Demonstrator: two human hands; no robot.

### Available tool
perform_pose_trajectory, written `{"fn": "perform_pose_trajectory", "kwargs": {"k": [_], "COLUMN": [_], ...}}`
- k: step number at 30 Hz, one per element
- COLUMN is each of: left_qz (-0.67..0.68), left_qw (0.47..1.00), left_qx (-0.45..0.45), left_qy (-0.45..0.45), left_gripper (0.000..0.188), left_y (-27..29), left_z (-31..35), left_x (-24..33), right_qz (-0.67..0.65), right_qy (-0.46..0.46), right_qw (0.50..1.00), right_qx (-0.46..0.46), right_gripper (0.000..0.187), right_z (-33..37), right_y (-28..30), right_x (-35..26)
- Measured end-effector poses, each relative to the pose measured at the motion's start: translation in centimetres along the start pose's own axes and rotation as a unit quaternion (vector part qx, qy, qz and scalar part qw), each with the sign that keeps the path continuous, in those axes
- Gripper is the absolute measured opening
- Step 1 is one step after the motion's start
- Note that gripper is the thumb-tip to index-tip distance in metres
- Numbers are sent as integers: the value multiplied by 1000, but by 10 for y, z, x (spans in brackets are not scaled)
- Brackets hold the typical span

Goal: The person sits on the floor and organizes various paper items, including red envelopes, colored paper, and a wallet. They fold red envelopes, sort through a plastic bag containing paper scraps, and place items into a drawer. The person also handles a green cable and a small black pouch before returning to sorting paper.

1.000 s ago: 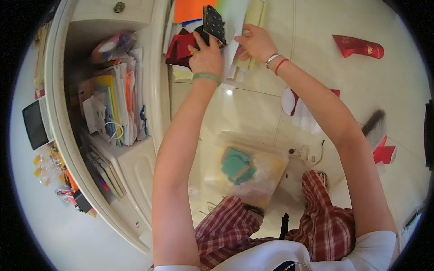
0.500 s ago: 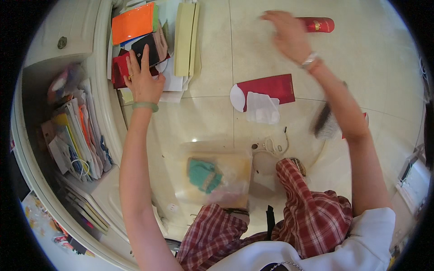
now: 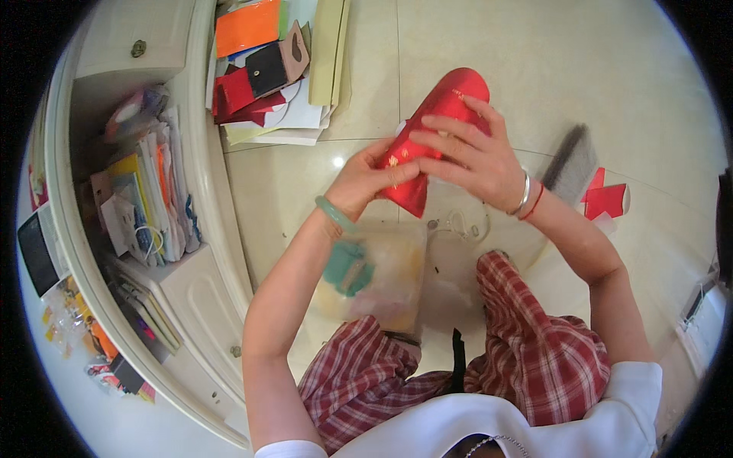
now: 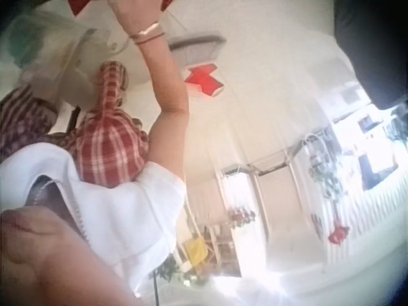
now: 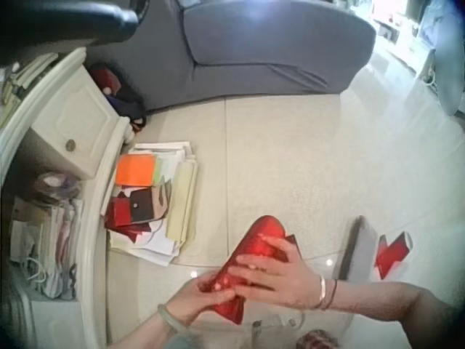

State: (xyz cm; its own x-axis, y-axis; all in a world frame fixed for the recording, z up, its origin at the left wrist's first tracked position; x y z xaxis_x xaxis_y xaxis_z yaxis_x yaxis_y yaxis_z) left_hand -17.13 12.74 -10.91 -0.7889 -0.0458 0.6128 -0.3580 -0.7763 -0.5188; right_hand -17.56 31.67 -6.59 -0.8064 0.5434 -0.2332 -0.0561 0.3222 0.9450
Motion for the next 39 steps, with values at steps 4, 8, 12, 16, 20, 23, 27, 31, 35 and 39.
{"fn": "perform_pose_trajectory", "kwargs": {"k": [4, 8, 12, 16, 20, 23, 27, 31, 35, 39], "left_qz": [-68, -132, -286, -432, -455, -461, -479, -526, -438, -308], "left_qw": [996, 973, 924, 858, 840, 845, 855, 845, 898, 950], "left_qx": [49, 79, 75, 77, 76, 75, 48, 9, 33, 58], "left_qy": [-24, -171, -243, -268, -286, -260, -194, -99, -19, 17], "left_gripper": [62, 54, 59, 61, 58, 59, 59, 39, 31, 36], "left_y": [0, -17, -34, -41, -41, -41, -41, -5, 1, 10], "left_z": [37, 74, 91, 98, 104, 109, 113, 124, 120, 121], "left_x": [-5, -3, -2, 6, 8, 2, -10, -25, -26, -33], "right_qz": [-94, -428, -438, -200, -166, -150, -127, -180, -266, -447], "right_qy": [-153, -145, -29, 155, 182, 159, 106, 85, -23, -161], "right_qw": [982, 881, 895, 960, 961, 975, 986, 980, 963, 877], "right_qx": [60, 137, 87, 117, 126, 41, -18, -24, 25, -72], "right_gripper": [44, 50, 30, 15, 16, 17, 16, 14, 18, 25], "right_z": [8, 24, 18, 21, 22, 20, 17, 28, 34, 50], "right_y": [45, 73, 89, 112, 111, 111, 101, 74, 56, 19], "right_x": [-4, -7, -39, -67, -88, -90, -95, -80, -74, -76]}}
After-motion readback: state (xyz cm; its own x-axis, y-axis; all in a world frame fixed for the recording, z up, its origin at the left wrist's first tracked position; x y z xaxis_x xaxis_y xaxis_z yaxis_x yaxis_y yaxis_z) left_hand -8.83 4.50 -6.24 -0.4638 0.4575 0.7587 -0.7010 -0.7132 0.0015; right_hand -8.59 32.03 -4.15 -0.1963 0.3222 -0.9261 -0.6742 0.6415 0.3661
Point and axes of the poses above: each hand's wrist, its own z-axis away from the middle knuckle, its own y-axis out of the back of the hand, x = y × z, the point moved 4 cm from there along -z, towards the middle knuckle, and after that the axes turned 14 degrees about -x, right-handed, at the moved point
